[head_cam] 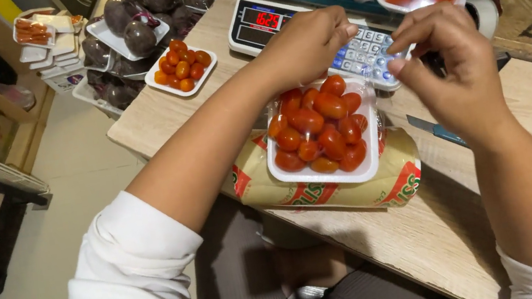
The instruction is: The person packages cherry tomatoes by taking a tray, placing a plastic sheet over it, and sealing it using a heat sealer or tape while seated at a workstation with a digital scale and other trays of produce.
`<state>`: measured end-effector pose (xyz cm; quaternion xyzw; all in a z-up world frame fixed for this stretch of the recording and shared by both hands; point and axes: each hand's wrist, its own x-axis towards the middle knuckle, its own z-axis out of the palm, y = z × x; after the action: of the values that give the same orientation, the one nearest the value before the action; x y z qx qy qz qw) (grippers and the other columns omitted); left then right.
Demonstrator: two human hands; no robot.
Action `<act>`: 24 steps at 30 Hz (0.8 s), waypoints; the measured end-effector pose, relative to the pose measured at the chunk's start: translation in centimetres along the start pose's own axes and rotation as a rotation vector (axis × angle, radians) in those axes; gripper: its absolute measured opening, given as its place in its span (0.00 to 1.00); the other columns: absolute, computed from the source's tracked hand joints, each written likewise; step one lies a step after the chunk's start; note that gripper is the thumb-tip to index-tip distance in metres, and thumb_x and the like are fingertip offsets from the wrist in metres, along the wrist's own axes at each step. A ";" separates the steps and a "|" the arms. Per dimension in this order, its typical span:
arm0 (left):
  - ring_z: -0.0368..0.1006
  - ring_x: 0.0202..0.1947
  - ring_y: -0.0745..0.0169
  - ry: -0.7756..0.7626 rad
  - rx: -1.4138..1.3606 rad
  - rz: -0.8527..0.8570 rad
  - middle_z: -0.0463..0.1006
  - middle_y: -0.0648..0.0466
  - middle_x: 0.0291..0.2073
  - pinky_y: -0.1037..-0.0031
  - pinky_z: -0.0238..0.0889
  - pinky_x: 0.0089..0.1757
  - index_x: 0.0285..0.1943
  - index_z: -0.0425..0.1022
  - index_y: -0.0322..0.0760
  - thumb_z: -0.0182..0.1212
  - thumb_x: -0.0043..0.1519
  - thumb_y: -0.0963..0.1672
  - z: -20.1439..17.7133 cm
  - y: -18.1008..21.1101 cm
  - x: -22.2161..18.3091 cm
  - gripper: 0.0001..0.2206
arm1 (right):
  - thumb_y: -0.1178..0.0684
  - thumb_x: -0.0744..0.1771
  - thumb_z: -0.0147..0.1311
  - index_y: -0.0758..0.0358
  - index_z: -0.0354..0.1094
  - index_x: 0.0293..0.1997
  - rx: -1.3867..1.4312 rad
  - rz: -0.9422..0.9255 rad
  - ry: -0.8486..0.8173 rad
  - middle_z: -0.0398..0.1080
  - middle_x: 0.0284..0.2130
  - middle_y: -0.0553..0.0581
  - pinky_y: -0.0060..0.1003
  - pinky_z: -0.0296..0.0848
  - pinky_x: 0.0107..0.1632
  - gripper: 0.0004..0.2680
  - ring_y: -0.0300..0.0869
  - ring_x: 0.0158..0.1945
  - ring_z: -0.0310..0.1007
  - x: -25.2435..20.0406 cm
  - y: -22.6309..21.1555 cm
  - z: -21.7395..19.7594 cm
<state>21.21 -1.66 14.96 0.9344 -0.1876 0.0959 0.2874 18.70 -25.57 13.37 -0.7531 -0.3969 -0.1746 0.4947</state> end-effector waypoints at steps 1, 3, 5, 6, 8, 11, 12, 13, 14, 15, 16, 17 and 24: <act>0.63 0.27 0.60 0.007 0.001 0.023 0.70 0.56 0.25 0.64 0.50 0.30 0.32 0.63 0.43 0.49 0.71 0.50 0.2 -0.3 0.1 0.14 | 0.58 0.70 0.62 0.65 0.71 0.46 -0.218 -0.228 -0.048 0.67 0.47 0.61 0.49 0.57 0.62 0.04 0.52 0.56 0.63 -0.2 -0.4 -0.5; 0.65 0.26 0.59 -0.003 -0.006 0.001 0.71 0.56 0.25 0.64 0.51 0.30 0.34 0.65 0.43 0.48 0.70 0.50 0.0 0.1 -0.1 0.14 | 0.52 0.69 0.63 0.62 0.73 0.46 -0.300 -0.274 -0.077 0.67 0.47 0.60 0.49 0.56 0.58 0.07 0.53 0.55 0.60 -0.2 -0.7 0.0; 0.66 0.26 0.59 -0.009 -0.010 -0.021 0.72 0.56 0.25 0.63 0.52 0.29 0.36 0.66 0.43 0.48 0.70 0.51 -0.1 0.4 -0.3 0.13 | 0.47 0.68 0.65 0.60 0.76 0.46 -0.382 -0.325 -0.106 0.67 0.47 0.59 0.48 0.55 0.55 0.09 0.53 0.53 0.58 -0.2 -0.9 0.5; 0.67 0.27 0.58 -0.006 -0.006 -0.012 0.73 0.55 0.26 0.63 0.53 0.30 0.37 0.68 0.42 0.48 0.70 0.50 -0.2 0.5 -0.3 0.13 | 0.47 0.68 0.64 0.61 0.76 0.45 -0.398 -0.361 -0.115 0.67 0.47 0.59 0.49 0.56 0.55 0.09 0.54 0.53 0.58 -0.1 -1.1 0.8; 0.68 0.29 0.57 -0.001 -0.002 0.001 0.75 0.55 0.27 0.63 0.54 0.31 0.38 0.69 0.42 0.47 0.69 0.50 -0.2 0.6 -0.4 0.13 | 0.47 0.68 0.64 0.61 0.76 0.44 -0.417 -0.400 -0.122 0.68 0.46 0.60 0.50 0.57 0.56 0.09 0.55 0.52 0.58 -0.2 -1.2 1.2; 0.67 0.28 0.56 0.008 0.009 0.012 0.73 0.55 0.26 0.62 0.53 0.31 0.35 0.67 0.42 0.47 0.69 0.50 -0.2 0.6 -0.4 0.13 | 0.48 0.70 0.60 0.59 0.76 0.43 -0.478 -0.426 -0.090 0.68 0.45 0.59 0.51 0.56 0.53 0.07 0.56 0.50 0.58 -0.3 -1.1 1.6; 0.67 0.28 0.57 0.003 0.006 0.001 0.73 0.55 0.26 0.62 0.53 0.30 0.36 0.68 0.42 0.47 0.69 0.50 -0.3 0.8 -0.5 0.12 | 0.50 0.70 0.60 0.59 0.75 0.41 -0.489 -0.439 -0.082 0.68 0.45 0.57 0.51 0.56 0.53 0.05 0.55 0.49 0.59 -0.3 -1.1 1.7; 0.67 0.28 0.57 -0.004 0.003 -0.009 0.74 0.55 0.26 0.63 0.53 0.30 0.37 0.68 0.42 0.47 0.69 0.50 -0.4 1.0 -0.6 0.12 | 0.52 0.70 0.61 0.59 0.75 0.39 -0.501 -0.451 -0.074 0.68 0.45 0.56 0.52 0.56 0.53 0.04 0.55 0.48 0.59 -0.3 -1.1 1.7; 0.67 0.28 0.57 -0.004 0.004 -0.007 0.74 0.55 0.26 0.63 0.53 0.30 0.37 0.68 0.42 0.47 0.69 0.50 -0.5 1.1 -0.7 0.12 | 0.52 0.70 0.61 0.59 0.75 0.39 -0.502 -0.452 -0.073 0.68 0.45 0.56 0.52 0.56 0.53 0.04 0.55 0.48 0.59 -0.3 -0.9 1.7; 0.67 0.27 0.58 -0.015 -0.004 -0.020 0.73 0.56 0.26 0.63 0.53 0.30 0.37 0.68 0.43 0.47 0.70 0.50 -0.6 1.3 -0.8 0.13 | 0.53 0.70 0.58 0.61 0.73 0.41 -0.495 -0.427 -0.074 0.68 0.44 0.58 0.51 0.56 0.53 0.04 0.55 0.49 0.58 -0.4 -0.8 1.8; 0.66 0.27 0.59 -0.026 -0.011 -0.032 0.73 0.57 0.25 0.64 0.52 0.30 0.37 0.68 0.43 0.47 0.70 0.50 -0.7 1.5 -0.9 0.13 | 0.54 0.71 0.56 0.63 0.71 0.42 -0.487 -0.402 -0.076 0.68 0.44 0.60 0.50 0.57 0.54 0.04 0.54 0.49 0.58 -0.4 -0.6 1.8; 0.66 0.27 0.59 -0.027 -0.011 -0.032 0.73 0.57 0.25 0.64 0.52 0.30 0.37 0.68 0.43 0.47 0.70 0.50 -0.6 1.4 -0.9 0.13 | 0.54 0.71 0.56 0.63 0.71 0.42 -0.487 -0.401 -0.076 0.68 0.44 0.60 0.50 0.57 0.54 0.04 0.54 0.49 0.58 -0.4 0.0 1.7; 0.68 0.30 0.58 0.007 -0.022 0.013 0.75 0.55 0.28 0.64 0.54 0.31 0.38 0.68 0.43 0.48 0.69 0.50 -0.4 0.9 -0.8 0.11 | 0.57 0.72 0.38 0.58 0.61 0.37 0.917 0.807 0.210 0.72 0.31 0.57 0.37 0.72 0.38 0.07 0.44 0.33 0.70 1.8 0.7 0.2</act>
<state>20.07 -1.92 15.53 0.9296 -0.1937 0.0990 0.2974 20.37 -24.75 14.05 -0.5333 -0.0649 0.1414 0.8315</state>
